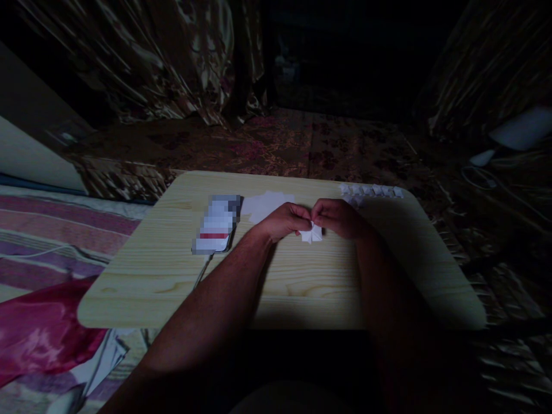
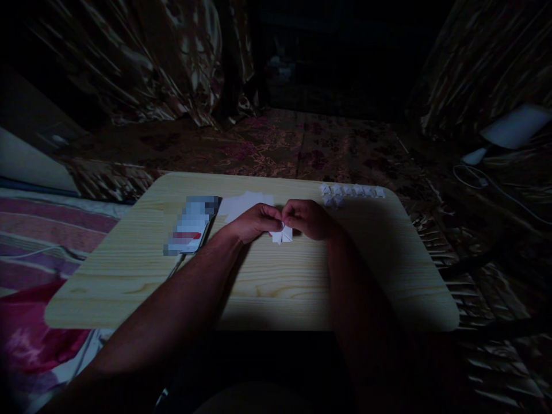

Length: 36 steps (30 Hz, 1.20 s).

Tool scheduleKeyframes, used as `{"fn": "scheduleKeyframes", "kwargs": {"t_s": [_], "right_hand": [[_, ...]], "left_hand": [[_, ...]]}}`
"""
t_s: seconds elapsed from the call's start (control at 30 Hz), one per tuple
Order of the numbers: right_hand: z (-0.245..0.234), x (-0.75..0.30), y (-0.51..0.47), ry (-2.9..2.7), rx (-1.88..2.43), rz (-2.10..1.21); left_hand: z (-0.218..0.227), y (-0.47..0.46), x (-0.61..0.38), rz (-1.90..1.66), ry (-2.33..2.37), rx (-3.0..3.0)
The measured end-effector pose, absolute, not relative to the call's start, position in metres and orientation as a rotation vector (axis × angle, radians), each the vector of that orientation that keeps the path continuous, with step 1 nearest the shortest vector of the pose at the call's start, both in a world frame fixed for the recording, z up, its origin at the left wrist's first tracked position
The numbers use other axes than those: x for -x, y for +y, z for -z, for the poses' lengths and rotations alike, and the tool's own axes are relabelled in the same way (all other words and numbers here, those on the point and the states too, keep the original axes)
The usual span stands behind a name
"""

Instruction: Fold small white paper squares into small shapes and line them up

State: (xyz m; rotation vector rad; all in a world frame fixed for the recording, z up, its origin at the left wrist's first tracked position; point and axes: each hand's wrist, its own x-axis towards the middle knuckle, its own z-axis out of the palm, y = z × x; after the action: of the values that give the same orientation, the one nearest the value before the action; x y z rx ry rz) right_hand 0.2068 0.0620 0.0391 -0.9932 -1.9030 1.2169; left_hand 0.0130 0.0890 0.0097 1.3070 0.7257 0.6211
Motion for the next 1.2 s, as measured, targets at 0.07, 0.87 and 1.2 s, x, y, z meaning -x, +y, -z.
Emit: {"fn": "scheduleKeyframes", "kwargs": {"t_s": [0.07,0.87,1.2], "right_hand": [[-0.037,-0.206,0.063,-1.87,0.993,-1.23],[-0.029,-0.205,0.066,-1.842,1.158,-1.028],[-0.026,-0.205,0.067,-1.825,1.168,-1.009]], "left_hand": [[-0.011,0.088,-0.014,-0.629,0.741,-1.304],[-0.011,0.086,-0.018,-0.669,0.825,-1.369],[-0.011,0.086,-0.018,-0.671,0.831,-1.365]]}}
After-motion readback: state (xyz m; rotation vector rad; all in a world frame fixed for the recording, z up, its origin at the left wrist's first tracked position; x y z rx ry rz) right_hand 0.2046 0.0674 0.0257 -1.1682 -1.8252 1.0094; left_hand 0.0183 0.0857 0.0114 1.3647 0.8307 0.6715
